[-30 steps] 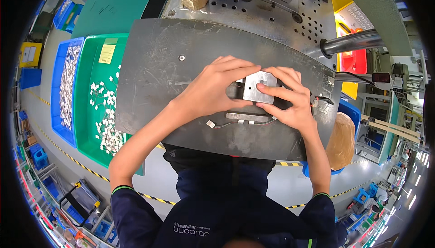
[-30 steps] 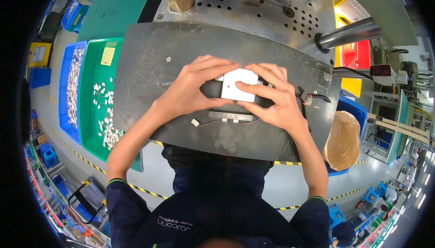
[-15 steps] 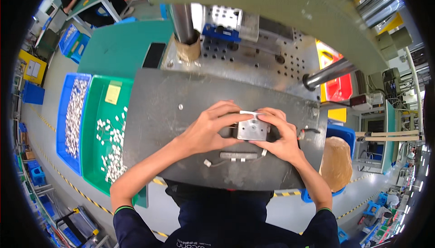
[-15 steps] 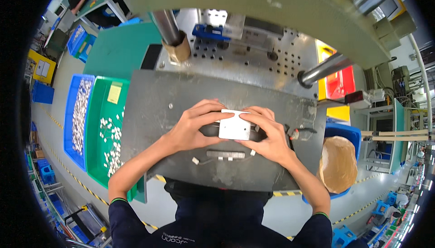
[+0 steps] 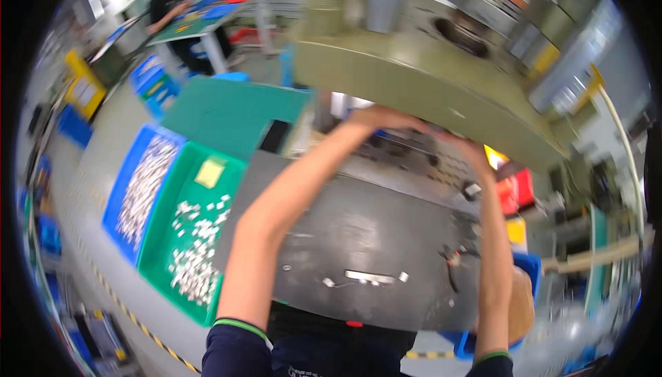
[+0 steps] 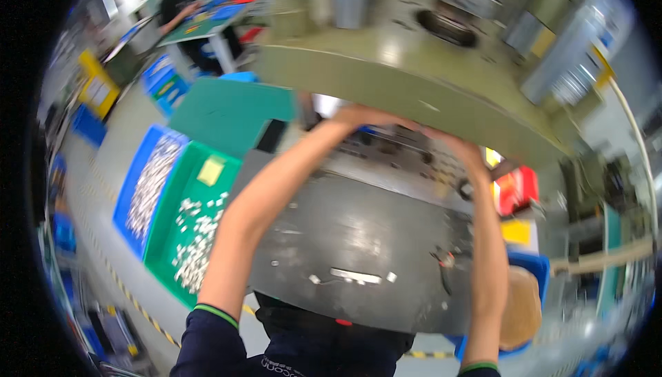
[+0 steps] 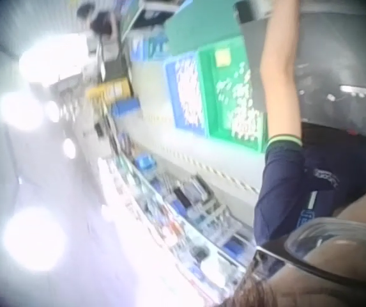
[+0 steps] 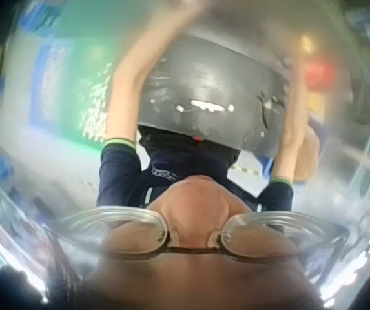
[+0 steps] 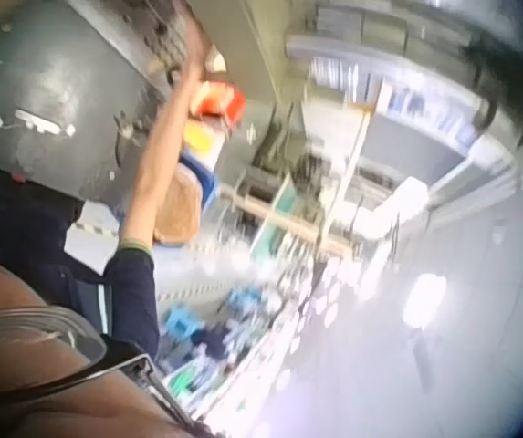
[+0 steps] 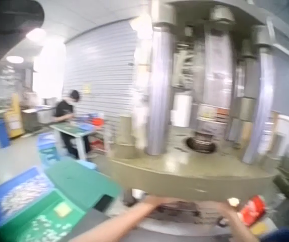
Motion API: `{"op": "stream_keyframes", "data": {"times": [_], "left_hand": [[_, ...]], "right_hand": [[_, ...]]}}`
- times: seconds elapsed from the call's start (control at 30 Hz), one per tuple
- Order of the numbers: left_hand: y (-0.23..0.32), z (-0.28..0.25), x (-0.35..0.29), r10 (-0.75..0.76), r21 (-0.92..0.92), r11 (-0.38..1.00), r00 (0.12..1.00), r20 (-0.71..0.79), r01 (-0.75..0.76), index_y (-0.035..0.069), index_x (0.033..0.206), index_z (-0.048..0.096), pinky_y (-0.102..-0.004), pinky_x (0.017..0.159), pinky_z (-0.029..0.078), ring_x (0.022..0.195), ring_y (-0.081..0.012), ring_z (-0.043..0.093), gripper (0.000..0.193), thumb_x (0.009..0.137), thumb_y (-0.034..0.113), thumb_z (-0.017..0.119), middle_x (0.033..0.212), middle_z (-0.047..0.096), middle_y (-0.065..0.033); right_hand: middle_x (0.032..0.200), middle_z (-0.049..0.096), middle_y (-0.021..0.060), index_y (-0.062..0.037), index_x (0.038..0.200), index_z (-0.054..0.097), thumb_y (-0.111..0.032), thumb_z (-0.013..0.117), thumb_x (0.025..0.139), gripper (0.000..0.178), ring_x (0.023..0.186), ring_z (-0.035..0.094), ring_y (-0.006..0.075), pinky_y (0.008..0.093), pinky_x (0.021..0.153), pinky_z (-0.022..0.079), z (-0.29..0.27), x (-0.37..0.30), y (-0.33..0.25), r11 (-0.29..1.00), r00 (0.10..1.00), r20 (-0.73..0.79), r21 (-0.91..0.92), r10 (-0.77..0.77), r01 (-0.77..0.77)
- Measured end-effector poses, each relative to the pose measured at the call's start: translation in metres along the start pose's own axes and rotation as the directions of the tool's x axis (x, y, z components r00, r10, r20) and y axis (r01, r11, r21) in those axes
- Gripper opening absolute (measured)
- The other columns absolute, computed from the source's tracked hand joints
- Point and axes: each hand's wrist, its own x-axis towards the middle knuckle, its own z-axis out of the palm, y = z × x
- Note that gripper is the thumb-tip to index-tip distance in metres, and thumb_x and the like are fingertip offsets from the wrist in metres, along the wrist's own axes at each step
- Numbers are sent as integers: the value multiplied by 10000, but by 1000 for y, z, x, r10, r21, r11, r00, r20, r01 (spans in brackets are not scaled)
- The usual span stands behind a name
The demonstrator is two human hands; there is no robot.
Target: The person trims wires on a component using shears, places it into a mold, and slides it under a press. After pressing, they remove the component and assemble a wire and connector onto a new piece before repeating the process.
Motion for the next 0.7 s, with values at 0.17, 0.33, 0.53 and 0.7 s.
{"op": "stream_keyframes", "data": {"times": [0.17, 0.33, 0.53, 0.7], "left_hand": [[24, 45, -18, 146, 436, 899, 963, -226, -34, 89, 1292, 704, -468, 1039, 494, 1168, -381, 638, 559, 853, 428, 774, 1256, 690, -222], [73, 62, -131, -26, 65, 998, 990, 142, 16, 98, 1032, 734, -399, 591, 517, 599, -239, 667, 192, 856, 170, 704, 665, 673, -47], [65, 95, -151, -112, 13, 994, 977, 180, 112, 143, 1044, 757, -395, 658, 556, 687, -248, 721, 209, 852, 200, 696, 740, 737, -48], [62, 71, -176, -293, 114, 954, 942, 164, 277, 144, 1033, 765, -362, 672, 569, 662, -222, 708, 207, 834, 167, 711, 748, 733, -23]], "right_hand": [[1355, 689, 131, -20, 1354, 657, -320, 905, 827, 655, 1246, 629, 274, 402, 1082, 463, -44, -12, 62, 910, 992, -52, -404, -119, 88], [1367, 674, 146, -7, 1375, 624, -311, 913, 813, 701, 1258, 617, 321, 421, 1099, 444, -14, -11, 41, 867, 940, -219, -482, -260, 128], [1382, 663, 185, 2, 1376, 619, -369, 884, 842, 702, 1269, 610, 369, 439, 1092, 451, -36, -17, 41, 835, 939, -157, -518, -305, 184], [1349, 685, 195, -56, 1348, 670, -556, 818, 841, 727, 1260, 617, 399, 468, 1079, 466, 44, -7, -13, 898, 962, -211, -435, -173, 66]]}}
